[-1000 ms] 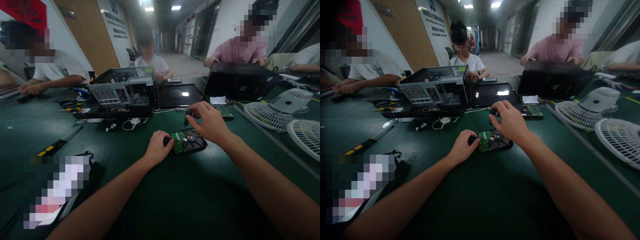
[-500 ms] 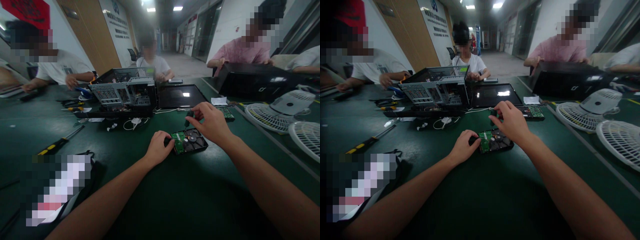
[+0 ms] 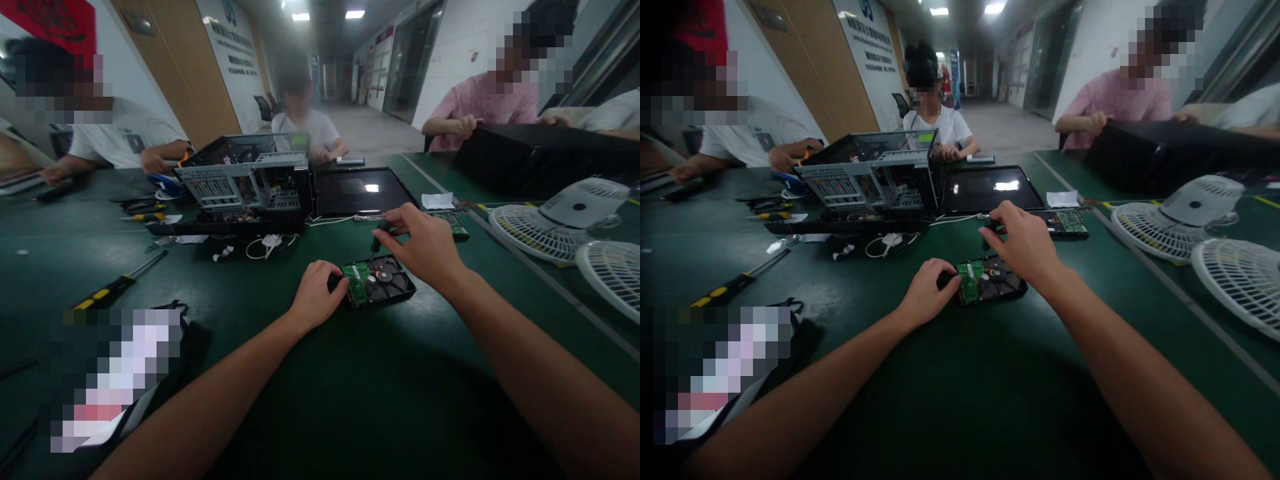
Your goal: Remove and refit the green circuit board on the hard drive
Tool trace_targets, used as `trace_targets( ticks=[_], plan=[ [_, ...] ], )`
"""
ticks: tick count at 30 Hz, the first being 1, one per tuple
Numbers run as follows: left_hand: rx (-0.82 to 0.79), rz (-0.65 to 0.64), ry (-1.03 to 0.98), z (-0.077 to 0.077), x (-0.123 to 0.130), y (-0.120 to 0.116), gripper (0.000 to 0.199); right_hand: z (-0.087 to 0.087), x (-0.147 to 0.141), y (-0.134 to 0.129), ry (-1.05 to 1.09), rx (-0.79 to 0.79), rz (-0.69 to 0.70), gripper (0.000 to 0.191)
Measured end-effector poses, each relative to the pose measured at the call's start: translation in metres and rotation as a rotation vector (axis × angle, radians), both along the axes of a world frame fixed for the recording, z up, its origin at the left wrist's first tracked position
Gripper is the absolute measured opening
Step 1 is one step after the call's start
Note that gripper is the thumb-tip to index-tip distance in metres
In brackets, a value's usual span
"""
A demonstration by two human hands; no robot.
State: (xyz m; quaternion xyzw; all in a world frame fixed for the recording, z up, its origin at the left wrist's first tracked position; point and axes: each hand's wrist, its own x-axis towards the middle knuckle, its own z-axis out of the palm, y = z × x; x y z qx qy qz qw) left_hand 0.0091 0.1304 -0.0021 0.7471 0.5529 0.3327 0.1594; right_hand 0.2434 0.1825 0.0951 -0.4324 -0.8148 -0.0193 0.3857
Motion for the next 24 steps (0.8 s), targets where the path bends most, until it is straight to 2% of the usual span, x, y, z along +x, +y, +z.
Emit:
trace_targets(
  ticks=[8, 18, 24],
  plan=[
    [-0.007, -0.001, 0.004, 0.0016, 0.0014, 0.0, 0.012, 0.0015, 0.0003, -0.001, -0.102, 0.026, 0.003, 0.017],
    [-0.008, -0.002, 0.001, -0.0014, -0.0001, 0.0014, 0.013, 0.0003, 0.0013, 0.0002, -0.067, 0.024, 0.029, 0.019],
    [0.015, -0.002, -0.001, -0.0024, 0.0011, 0.0021, 0.011, 0.0018, 0.0003, -0.0022, -0.118, 0.044, -0.014, 0.016]
  ],
)
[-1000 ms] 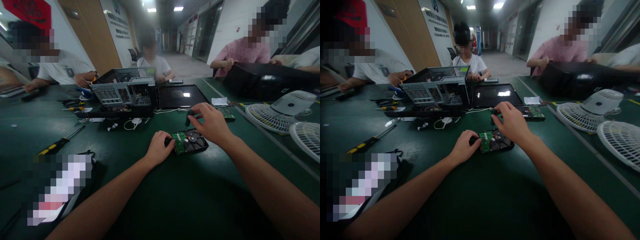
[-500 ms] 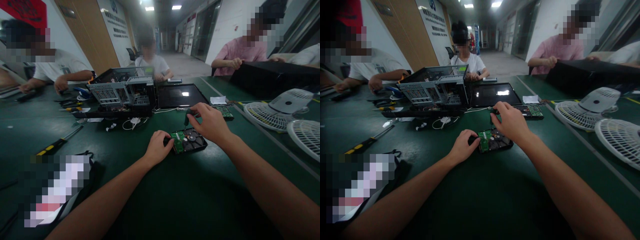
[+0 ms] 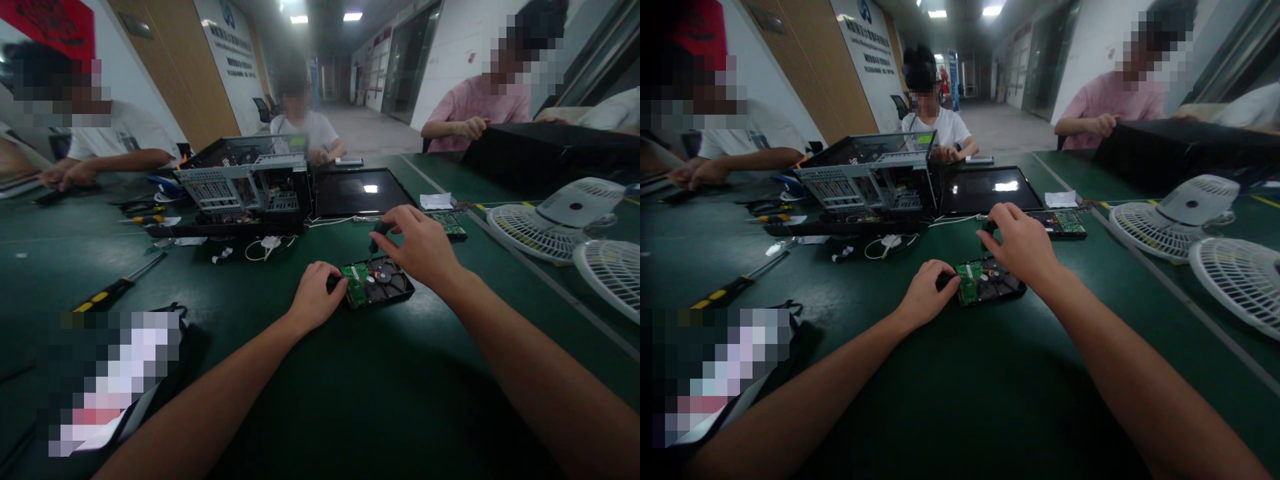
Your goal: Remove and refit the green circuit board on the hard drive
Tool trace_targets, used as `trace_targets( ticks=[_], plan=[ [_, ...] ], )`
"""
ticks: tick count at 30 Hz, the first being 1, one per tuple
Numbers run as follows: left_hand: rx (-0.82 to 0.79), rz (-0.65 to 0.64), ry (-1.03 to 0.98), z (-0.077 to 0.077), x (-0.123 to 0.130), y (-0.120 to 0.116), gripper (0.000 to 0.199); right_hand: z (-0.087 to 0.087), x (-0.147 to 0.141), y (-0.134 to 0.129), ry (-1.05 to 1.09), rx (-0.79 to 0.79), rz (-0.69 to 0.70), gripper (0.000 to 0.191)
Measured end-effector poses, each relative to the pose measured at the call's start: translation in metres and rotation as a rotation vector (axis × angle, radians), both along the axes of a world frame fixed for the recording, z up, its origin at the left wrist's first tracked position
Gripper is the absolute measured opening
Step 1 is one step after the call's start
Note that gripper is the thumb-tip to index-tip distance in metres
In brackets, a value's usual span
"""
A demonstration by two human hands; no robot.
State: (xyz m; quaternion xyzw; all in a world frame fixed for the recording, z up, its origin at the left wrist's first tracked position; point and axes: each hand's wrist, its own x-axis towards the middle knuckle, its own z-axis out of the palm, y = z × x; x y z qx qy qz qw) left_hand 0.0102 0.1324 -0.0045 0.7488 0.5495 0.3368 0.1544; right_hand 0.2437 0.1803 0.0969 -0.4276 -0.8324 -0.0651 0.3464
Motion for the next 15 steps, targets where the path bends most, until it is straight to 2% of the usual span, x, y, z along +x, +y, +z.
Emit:
trace_targets(
  ticks=[5, 11, 15],
  plan=[
    [-0.016, 0.006, -0.001, -0.0011, 0.0, 0.0004, 0.013, 0.004, -0.0011, -0.0031, -0.006, 0.016, -0.011, 0.016],
    [-0.01, 0.005, 0.006, -0.0018, -0.0004, 0.0011, 0.012, 0.0048, -0.0004, -0.0011, 0.029, -0.036, 0.06, 0.015],
    [-0.018, 0.002, 0.006, -0.0016, -0.0007, 0.001, 0.014, 0.0057, -0.0005, -0.0019, 0.025, -0.035, 0.039, 0.012]
  ],
)
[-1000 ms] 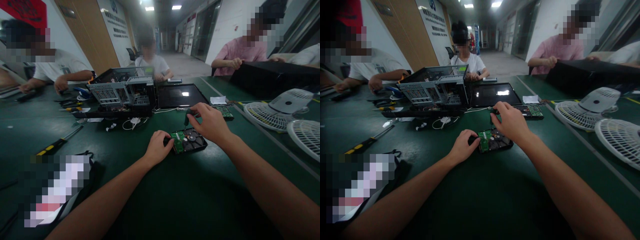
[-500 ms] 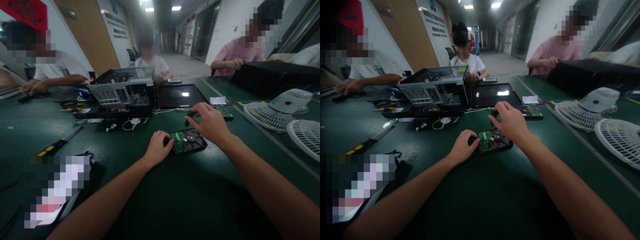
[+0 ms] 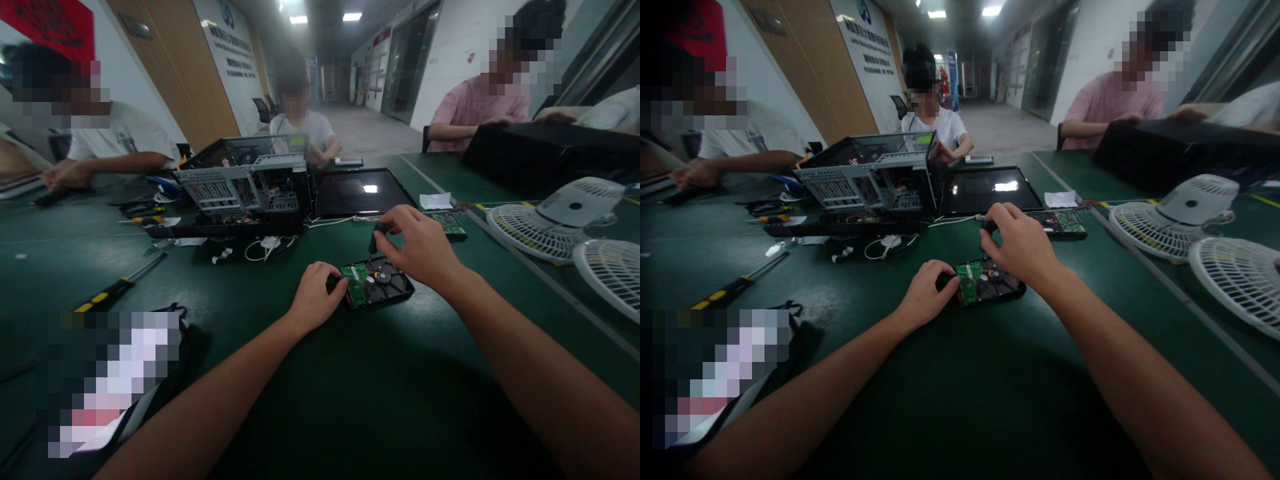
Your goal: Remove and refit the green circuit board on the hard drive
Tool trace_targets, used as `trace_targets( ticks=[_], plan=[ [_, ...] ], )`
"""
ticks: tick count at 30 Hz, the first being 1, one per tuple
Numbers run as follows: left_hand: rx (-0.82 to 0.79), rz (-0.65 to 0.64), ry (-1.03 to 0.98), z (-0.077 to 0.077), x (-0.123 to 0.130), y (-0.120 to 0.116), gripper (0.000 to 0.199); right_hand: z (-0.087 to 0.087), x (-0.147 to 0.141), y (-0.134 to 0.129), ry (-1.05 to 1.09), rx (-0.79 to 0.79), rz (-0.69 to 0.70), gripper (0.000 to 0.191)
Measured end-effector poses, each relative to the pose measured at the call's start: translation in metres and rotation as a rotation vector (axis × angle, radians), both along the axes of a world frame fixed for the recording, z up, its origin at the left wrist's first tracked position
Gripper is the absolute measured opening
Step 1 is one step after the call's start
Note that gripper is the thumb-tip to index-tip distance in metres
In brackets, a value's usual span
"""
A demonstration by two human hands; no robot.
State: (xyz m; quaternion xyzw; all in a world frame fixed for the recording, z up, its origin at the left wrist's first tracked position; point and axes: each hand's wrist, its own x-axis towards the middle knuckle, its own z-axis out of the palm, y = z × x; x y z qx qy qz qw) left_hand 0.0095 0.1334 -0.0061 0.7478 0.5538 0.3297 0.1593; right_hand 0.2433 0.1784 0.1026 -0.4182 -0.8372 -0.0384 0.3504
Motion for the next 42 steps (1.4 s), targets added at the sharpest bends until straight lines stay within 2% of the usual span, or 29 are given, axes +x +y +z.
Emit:
trace_targets(
  ticks=[12, 20, 24, 32, 42],
  plan=[
    [0.015, -0.007, -0.007, 0.0009, 0.0014, -0.0011, 0.013, 0.0003, -0.0014, -0.001, 0.003, 0.011, 0.012, 0.018],
    [0.004, -0.002, -0.008, 0.0025, 0.0009, -0.0014, 0.012, -0.0035, 0.0027, 0.0024, -0.029, 0.077, -0.035, 0.022],
    [0.009, -0.007, -0.003, 0.0011, 0.0001, -0.0006, 0.012, -0.0016, 0.0007, -0.0006, -0.048, 0.096, -0.012, 0.02],
    [0.011, -0.011, -0.011, -0.0009, 0.0, 0.0002, 0.012, -0.0051, -0.0011, 0.0022, 0.081, 0.012, 0.022, 0.017],
    [0.013, -0.01, -0.003, -0.0009, -0.0002, 0.0004, 0.013, -0.0035, -0.0043, -0.0013, 0.18, -0.048, 0.027, 0.028]
  ],
)
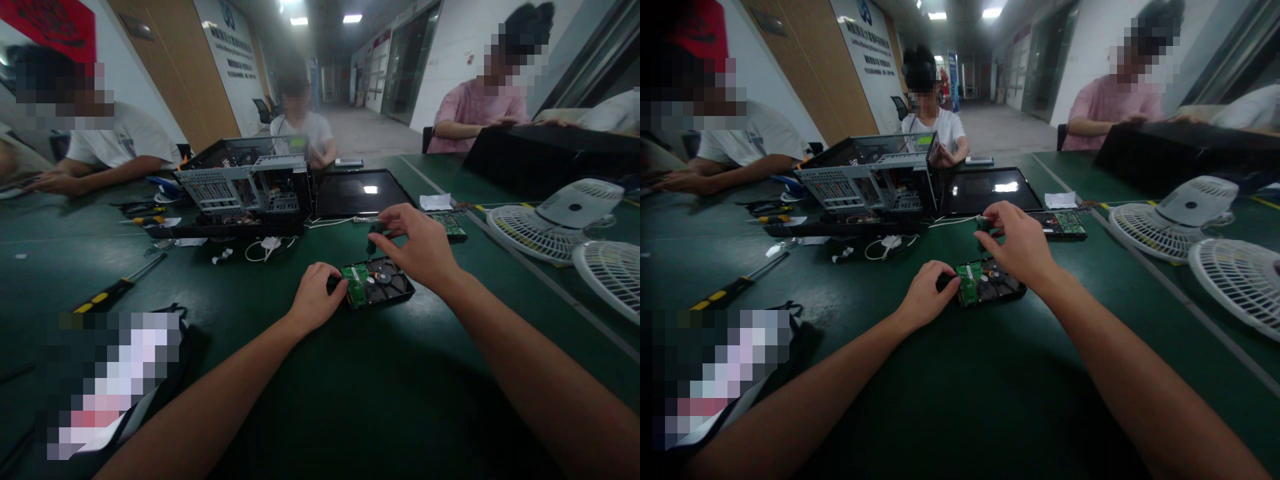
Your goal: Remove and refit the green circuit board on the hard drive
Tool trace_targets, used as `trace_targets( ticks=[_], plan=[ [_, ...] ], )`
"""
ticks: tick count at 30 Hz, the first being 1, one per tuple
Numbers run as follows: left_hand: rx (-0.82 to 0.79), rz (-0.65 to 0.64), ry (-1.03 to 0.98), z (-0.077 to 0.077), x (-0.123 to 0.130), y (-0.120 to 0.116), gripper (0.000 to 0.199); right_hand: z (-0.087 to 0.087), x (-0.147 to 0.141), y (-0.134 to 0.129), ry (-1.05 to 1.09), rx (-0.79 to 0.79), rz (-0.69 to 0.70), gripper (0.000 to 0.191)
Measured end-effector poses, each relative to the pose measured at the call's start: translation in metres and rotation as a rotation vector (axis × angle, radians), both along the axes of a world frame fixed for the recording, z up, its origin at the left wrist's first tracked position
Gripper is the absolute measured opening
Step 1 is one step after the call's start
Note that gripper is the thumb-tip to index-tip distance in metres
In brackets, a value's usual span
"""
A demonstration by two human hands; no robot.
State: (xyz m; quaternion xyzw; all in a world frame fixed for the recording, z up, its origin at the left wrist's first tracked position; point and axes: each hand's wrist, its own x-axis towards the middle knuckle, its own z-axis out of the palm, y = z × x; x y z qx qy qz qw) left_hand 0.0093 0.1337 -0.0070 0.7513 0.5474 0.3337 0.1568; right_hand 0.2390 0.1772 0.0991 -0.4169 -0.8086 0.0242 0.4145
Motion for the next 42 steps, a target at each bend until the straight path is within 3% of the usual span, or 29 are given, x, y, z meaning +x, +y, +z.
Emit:
trace_targets(
  ticks=[11, 22, 42],
  plan=[
    [-0.015, 0.01, -0.003, 0.0017, 0.0004, -0.0009, 0.014, 0.0001, 0.0001, 0.0008, -0.013, 0.008, 0.012, 0.022],
    [-0.02, 0.007, -0.003, 0.0025, 0.0006, -0.001, 0.014, -0.0018, -0.0004, 0.0004, 0.017, -0.045, -0.011, 0.028],
    [0.002, -0.001, -0.003, 0.0003, 0.0002, -0.0004, 0.012, -0.0094, -0.0005, 0.0028, -0.047, 0.042, 0.036, 0.019]
  ],
)
